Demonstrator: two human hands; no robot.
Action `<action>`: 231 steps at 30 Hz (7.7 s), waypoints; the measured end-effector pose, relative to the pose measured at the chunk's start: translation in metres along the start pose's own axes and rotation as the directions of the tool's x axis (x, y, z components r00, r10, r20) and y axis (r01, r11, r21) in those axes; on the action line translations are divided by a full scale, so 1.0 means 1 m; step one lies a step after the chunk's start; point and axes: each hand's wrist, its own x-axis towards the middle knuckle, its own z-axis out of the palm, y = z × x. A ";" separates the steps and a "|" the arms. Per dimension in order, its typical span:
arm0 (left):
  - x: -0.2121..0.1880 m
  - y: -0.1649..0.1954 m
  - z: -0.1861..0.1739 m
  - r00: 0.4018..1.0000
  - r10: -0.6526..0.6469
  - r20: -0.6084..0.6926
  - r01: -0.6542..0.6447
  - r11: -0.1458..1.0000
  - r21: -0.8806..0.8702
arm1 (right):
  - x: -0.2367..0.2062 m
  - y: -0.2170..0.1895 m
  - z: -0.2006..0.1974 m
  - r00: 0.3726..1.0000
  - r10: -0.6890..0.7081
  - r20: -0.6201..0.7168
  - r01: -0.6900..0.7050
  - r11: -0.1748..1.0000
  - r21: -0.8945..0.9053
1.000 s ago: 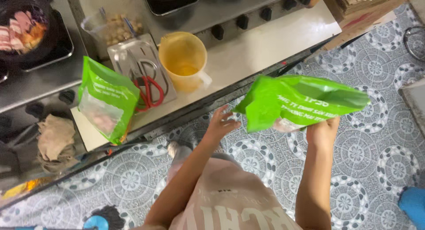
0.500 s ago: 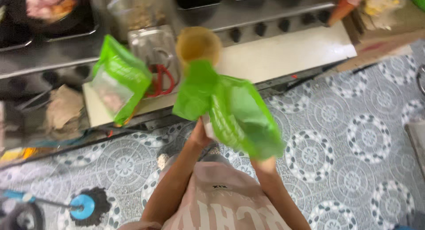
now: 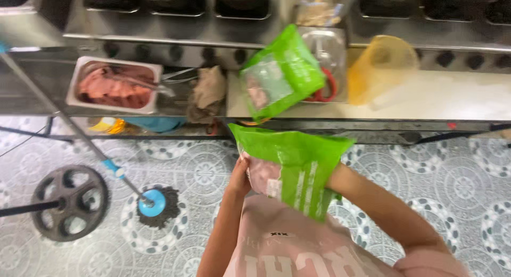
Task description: The person adds ingredients to black clay pots on a gas stove, placing vegetables, sausage slices, and meatballs from a green plastic bag into the pots by hand and with tongs, then ties the empty green bag. The pots already contain noodles, cabbage, corn, and mushrooms as the person portions meat into each one.
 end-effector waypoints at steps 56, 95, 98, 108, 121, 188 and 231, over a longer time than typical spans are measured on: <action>0.154 0.474 -0.223 0.860 0.288 -0.422 -0.387 0.906 -0.172 | 0.574 0.084 -0.004 0.823 0.234 -0.518 0.219 0.710 0.669; 0.108 0.507 -0.225 0.827 0.179 -0.532 -0.408 0.843 -0.351 | 0.758 0.066 0.086 0.815 -0.033 -0.578 0.048 0.999 0.010; 0.102 0.507 -0.227 0.817 0.247 -0.522 -0.446 0.843 -0.300 | 0.745 0.060 0.101 0.832 -0.051 -0.552 0.029 0.998 -0.048; 0.110 0.493 -0.201 0.935 0.130 -0.330 -0.225 0.936 -0.269 | 0.503 -0.046 0.111 0.951 0.303 -0.064 -0.124 0.563 0.817; 0.089 0.257 -0.056 0.975 -0.211 -0.071 0.220 0.962 0.163 | 0.169 -0.052 0.178 0.142 0.872 -0.469 0.246 0.428 0.870; 0.319 -0.003 0.253 0.788 0.567 0.238 -0.021 -0.363 0.932 | -0.088 0.400 -0.129 0.182 0.633 -0.753 0.071 0.755 0.652; 0.202 0.061 -0.025 0.945 0.326 -0.025 -0.031 0.165 0.986 | 0.225 0.253 0.100 0.908 0.415 0.057 -0.400 0.818 0.414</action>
